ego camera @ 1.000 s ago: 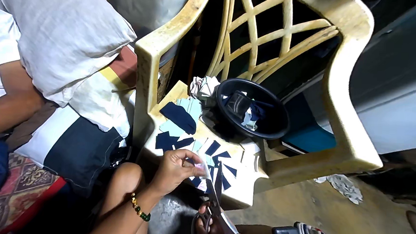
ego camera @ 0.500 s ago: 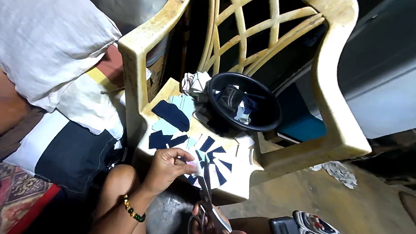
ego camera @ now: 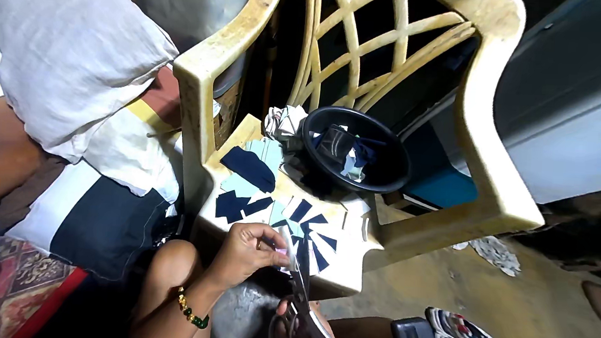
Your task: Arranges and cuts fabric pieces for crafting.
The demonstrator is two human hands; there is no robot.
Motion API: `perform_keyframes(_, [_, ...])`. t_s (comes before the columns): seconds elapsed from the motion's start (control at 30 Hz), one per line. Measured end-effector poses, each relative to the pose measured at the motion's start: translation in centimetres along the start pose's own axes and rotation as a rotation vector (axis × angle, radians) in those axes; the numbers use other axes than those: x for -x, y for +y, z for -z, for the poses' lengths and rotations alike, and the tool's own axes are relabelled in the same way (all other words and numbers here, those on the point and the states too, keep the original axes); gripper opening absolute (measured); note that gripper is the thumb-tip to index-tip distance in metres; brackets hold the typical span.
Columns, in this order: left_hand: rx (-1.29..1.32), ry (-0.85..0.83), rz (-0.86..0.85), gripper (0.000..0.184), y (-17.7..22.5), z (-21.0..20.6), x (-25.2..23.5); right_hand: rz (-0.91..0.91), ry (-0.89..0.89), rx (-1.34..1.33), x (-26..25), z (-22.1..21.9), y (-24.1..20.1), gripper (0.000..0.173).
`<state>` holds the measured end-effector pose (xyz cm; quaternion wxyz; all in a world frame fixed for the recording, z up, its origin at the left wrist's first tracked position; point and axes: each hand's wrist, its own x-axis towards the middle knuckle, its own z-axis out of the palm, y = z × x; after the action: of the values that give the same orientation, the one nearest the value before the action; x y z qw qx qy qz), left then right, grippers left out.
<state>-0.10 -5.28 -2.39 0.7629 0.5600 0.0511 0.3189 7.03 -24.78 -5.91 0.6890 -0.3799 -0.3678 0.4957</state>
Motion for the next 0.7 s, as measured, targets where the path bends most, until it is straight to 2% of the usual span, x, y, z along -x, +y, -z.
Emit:
perform_keyframes(0.13, [0.0,0.005,0.01,0.023,-0.2,-0.2,0.0,0.022,0.011,0.05,-0.3,0.3,0.1,0.079])
perform_keyframes(0.27, [0.013,0.018,0.017,0.023,-0.3,-0.3,0.0,0.01,0.114,-0.018,-0.4,-0.6,-0.2,0.076])
perform_keyframes(0.5, [-0.002,-0.017,0.01,0.023,-0.3,-0.2,0.1,-0.001,0.257,0.122,-0.1,-1.4,-0.4,0.05])
perform_keyframes(0.57, [0.0,-0.034,0.009,0.023,-0.2,-0.1,0.0,0.013,0.199,0.112,-0.2,-0.9,-0.3,0.052])
perform_keyframes(0.7, [0.005,-0.04,0.019,0.023,-0.2,0.0,0.0,0.024,0.118,0.116,-0.8,-0.2,-0.1,0.069])
